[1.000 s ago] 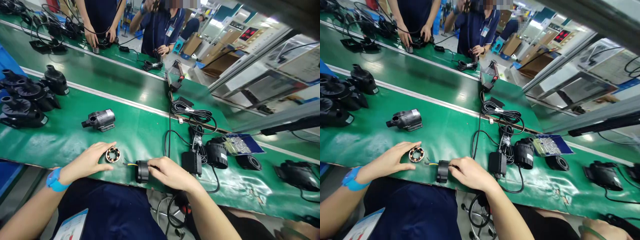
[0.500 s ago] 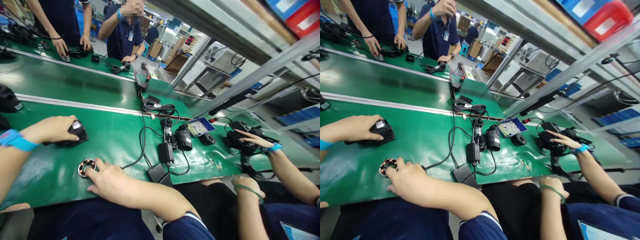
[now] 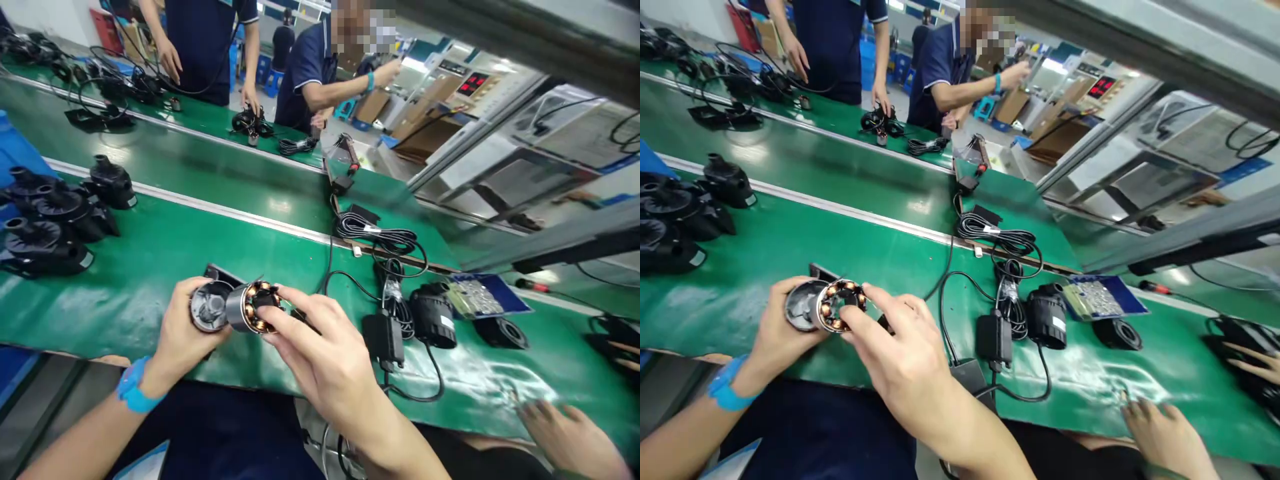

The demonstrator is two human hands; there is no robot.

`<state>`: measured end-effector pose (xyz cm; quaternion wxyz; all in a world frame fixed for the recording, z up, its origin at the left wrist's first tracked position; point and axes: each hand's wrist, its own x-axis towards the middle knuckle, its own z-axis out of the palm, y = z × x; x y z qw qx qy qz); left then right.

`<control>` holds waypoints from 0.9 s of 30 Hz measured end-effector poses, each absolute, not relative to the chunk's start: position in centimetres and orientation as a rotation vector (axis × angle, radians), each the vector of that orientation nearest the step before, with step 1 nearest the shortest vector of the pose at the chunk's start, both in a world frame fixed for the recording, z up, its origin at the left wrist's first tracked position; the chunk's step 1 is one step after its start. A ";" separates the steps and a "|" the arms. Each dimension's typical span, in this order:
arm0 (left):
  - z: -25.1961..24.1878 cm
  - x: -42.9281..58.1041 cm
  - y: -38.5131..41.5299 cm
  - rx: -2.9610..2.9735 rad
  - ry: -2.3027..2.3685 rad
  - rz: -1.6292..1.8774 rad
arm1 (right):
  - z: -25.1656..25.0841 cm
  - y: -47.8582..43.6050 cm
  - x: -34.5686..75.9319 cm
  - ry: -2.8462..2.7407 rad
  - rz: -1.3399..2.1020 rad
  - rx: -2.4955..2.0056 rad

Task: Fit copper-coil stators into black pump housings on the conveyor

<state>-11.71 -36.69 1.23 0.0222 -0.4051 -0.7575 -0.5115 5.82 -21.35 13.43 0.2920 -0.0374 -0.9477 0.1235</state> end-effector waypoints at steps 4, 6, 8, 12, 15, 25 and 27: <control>1.3 -9.5 -35.2 -1.242 -2.236 -1.651 | 13.2 -22.1 5.6 -2.604 0.242 -0.085; 1.3 -9.0 -34.8 -1.253 -2.191 -1.664 | 12.5 -22.2 5.5 -2.631 0.209 -0.117; 1.2 -8.8 -34.6 -1.282 -2.166 -1.635 | 11.9 -22.1 5.5 -2.663 0.184 -0.132; 1.1 -9.0 -34.4 -1.337 -2.165 -1.576 | 11.1 -22.0 5.3 -2.756 0.198 -0.111; 1.1 -8.8 -34.4 -1.316 -2.161 -1.560 | 10.7 -22.2 5.0 -2.787 0.267 -0.183; 0.9 -9.1 -34.6 -1.298 -2.182 -1.638 | 13.1 -21.7 4.5 -2.860 0.408 -0.128; 0.9 -9.1 -34.5 -1.296 -2.178 -1.615 | 12.2 -22.3 4.0 -2.816 0.480 -0.167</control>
